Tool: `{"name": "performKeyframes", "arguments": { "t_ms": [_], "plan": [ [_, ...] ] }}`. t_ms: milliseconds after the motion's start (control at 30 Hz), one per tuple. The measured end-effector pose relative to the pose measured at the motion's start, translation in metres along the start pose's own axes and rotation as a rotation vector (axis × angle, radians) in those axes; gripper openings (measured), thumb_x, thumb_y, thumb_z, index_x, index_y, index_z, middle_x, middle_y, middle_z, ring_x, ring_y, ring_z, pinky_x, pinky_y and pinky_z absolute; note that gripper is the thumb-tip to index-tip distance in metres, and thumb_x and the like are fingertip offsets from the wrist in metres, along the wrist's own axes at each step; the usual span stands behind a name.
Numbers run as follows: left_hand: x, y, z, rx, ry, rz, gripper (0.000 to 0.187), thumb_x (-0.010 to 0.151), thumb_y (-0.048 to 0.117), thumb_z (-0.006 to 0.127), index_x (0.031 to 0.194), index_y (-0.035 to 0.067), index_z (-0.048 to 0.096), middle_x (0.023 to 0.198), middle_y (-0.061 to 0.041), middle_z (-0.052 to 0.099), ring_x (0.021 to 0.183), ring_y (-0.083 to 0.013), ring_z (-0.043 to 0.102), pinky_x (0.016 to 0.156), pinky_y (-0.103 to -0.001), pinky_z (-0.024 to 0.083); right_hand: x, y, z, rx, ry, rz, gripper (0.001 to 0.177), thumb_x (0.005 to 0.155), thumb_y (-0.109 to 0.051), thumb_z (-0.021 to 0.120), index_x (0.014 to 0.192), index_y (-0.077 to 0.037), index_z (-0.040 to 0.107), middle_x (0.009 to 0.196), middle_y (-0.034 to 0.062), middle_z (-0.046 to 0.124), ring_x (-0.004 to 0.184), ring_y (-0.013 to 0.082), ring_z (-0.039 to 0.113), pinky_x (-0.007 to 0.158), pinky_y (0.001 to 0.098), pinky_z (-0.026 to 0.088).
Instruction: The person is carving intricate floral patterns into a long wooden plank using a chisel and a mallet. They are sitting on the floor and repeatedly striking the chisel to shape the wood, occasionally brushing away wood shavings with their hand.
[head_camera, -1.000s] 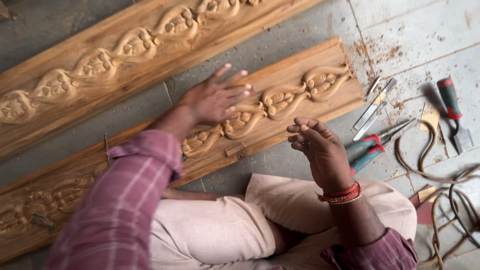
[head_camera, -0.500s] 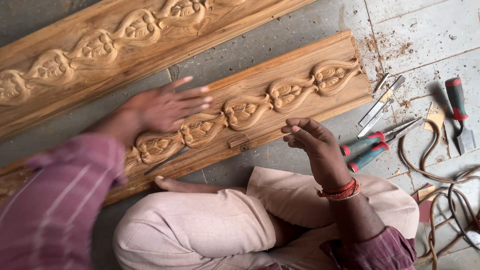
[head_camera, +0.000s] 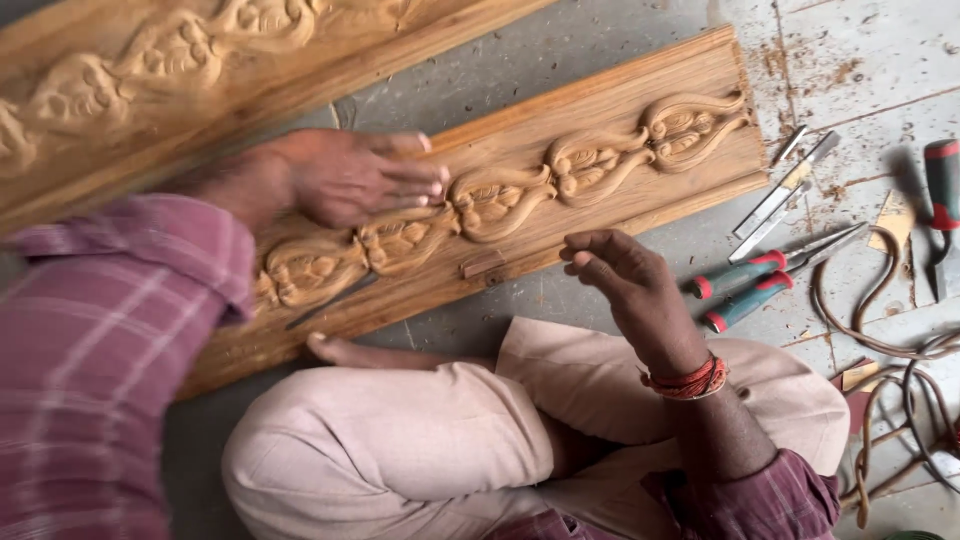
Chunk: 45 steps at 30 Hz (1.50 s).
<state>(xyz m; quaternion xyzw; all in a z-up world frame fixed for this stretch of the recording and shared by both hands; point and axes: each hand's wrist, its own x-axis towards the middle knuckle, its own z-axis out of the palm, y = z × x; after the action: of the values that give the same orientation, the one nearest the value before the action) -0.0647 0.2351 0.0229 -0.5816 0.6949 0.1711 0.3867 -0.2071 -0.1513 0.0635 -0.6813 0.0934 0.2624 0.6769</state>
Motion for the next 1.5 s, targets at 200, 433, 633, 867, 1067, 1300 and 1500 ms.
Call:
{"name": "performKeyframes", "arguments": {
  "t_ms": [200, 433, 633, 867, 1067, 1300, 1500],
  "plan": [
    [-0.017, 0.007, -0.022, -0.735, 0.899, -0.024, 0.059, 0.104, 0.042, 0.023, 0.153, 0.011, 0.013, 0.167, 0.001, 0.004, 0.153, -0.0185, 0.004, 0.124, -0.046, -0.003, -0.003, 0.004, -0.005, 0.044, 0.026, 0.001, 0.028, 0.099, -0.017, 0.066, 0.120, 0.001, 0.069, 0.111, 0.0057, 0.074, 0.103, 0.0138, 0.067, 0.094, 0.0288, 0.055],
    [-0.008, 0.034, -0.057, -0.671, 0.128, -0.671, 0.060, 0.095, 0.014, 0.057, 0.150, 0.033, 0.042, 0.154, 0.006, 0.041, 0.146, -0.0214, 0.033, 0.123, -0.044, 0.027, 0.004, 0.006, -0.018, 0.153, 0.039, -0.108, 0.031, 0.099, -0.017, 0.065, 0.125, 0.001, 0.068, 0.110, 0.0058, 0.073, 0.100, 0.0140, 0.066, 0.091, 0.0284, 0.054],
    [0.050, 0.051, -0.055, -0.947, 0.462, -1.181, 0.018, 0.096, 0.023, 0.074, 0.112, 0.015, 0.077, 0.116, -0.008, 0.073, 0.116, -0.0256, 0.064, 0.098, -0.041, 0.058, 0.008, 0.016, -0.055, 0.155, 0.186, -0.171, 0.032, 0.100, -0.019, 0.064, 0.125, -0.001, 0.067, 0.108, 0.0036, 0.074, 0.098, 0.0129, 0.070, 0.087, 0.0272, 0.054],
    [0.058, 0.038, -0.059, -0.658, 0.334, -1.160, 0.013, 0.088, 0.014, 0.076, 0.098, 0.008, 0.072, 0.100, -0.011, 0.073, 0.098, -0.0218, 0.067, 0.085, -0.037, 0.060, 0.029, 0.033, -0.052, 0.128, 0.178, -0.177, 0.031, 0.100, -0.019, 0.064, 0.125, -0.002, 0.068, 0.106, 0.0049, 0.074, 0.094, 0.0126, 0.069, 0.084, 0.0270, 0.053],
    [0.028, 0.040, -0.120, -1.270, 0.433, -1.352, 0.005, 0.096, 0.018, 0.073, 0.098, 0.013, 0.073, 0.095, -0.006, 0.076, 0.083, -0.0185, 0.073, 0.076, -0.038, 0.061, 0.018, 0.034, -0.028, -0.229, 0.245, -0.370, 0.034, 0.098, -0.021, 0.071, 0.124, 0.001, 0.069, 0.108, 0.0062, 0.075, 0.096, 0.0157, 0.072, 0.083, 0.0297, 0.056],
    [0.047, 0.043, -0.216, -1.431, 0.667, -1.170, 0.017, 0.073, 0.012, 0.087, 0.085, 0.018, 0.077, 0.091, -0.005, 0.079, 0.087, -0.0219, 0.073, 0.079, -0.038, 0.057, 0.008, 0.019, 0.033, -0.215, -0.144, -0.461, 0.032, 0.095, -0.018, 0.075, 0.119, 0.002, 0.068, 0.105, 0.0079, 0.077, 0.097, 0.0125, 0.071, 0.083, 0.0266, 0.061],
    [0.006, 0.037, -0.194, -1.849, 1.077, -1.380, 0.037, 0.087, 0.019, 0.074, 0.122, 0.012, 0.065, 0.112, -0.010, 0.075, 0.094, -0.0210, 0.074, 0.082, -0.038, 0.061, 0.027, 0.013, 0.034, -0.122, -0.071, -0.337, 0.026, 0.096, -0.016, 0.075, 0.113, 0.003, 0.075, 0.103, 0.0066, 0.079, 0.088, 0.0103, 0.068, 0.078, 0.0257, 0.057]
  ]
}}
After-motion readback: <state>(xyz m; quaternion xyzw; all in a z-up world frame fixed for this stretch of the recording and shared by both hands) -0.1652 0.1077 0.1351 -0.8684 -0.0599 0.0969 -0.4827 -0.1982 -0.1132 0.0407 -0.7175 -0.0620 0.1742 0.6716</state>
